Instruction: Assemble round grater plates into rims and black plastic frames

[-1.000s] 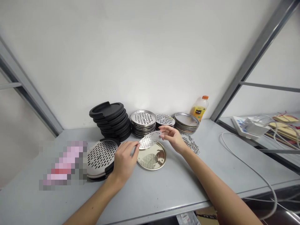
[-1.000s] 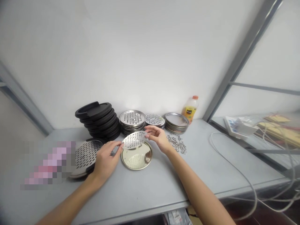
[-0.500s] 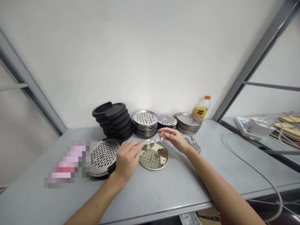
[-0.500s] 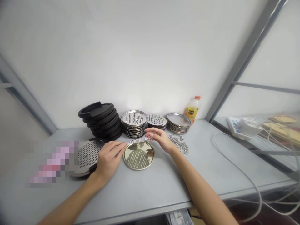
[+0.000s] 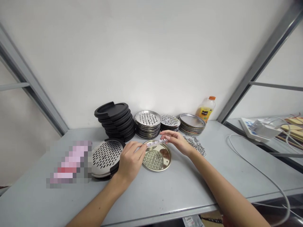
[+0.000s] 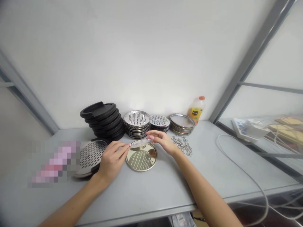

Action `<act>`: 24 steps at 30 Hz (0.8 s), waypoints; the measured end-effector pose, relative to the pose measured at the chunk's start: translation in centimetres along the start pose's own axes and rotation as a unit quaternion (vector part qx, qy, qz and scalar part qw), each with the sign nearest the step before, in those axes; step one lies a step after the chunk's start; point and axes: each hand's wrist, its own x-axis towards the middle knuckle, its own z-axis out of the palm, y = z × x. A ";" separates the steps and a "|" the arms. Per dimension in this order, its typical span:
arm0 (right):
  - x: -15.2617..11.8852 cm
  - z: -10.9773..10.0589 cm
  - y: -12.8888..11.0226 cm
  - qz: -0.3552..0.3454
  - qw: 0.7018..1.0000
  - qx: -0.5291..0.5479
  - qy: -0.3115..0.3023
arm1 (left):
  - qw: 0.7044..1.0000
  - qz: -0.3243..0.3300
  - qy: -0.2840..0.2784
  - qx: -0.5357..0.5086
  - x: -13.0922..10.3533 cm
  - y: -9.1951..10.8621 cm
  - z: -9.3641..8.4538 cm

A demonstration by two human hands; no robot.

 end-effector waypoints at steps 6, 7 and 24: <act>-0.1 0.3 -0.2 0.000 1.000 -0.011 -0.005 | 0.999 0.010 0.003 0.032 0.2 0.1 -0.2; -0.1 0.3 -0.2 0.000 1.000 -0.012 -0.008 | 0.999 0.011 0.005 0.036 0.2 0.1 -0.2; -0.2 0.6 -0.3 -0.003 0.999 -0.024 -0.029 | 0.998 -0.020 -0.013 0.056 -0.2 -0.5 0.1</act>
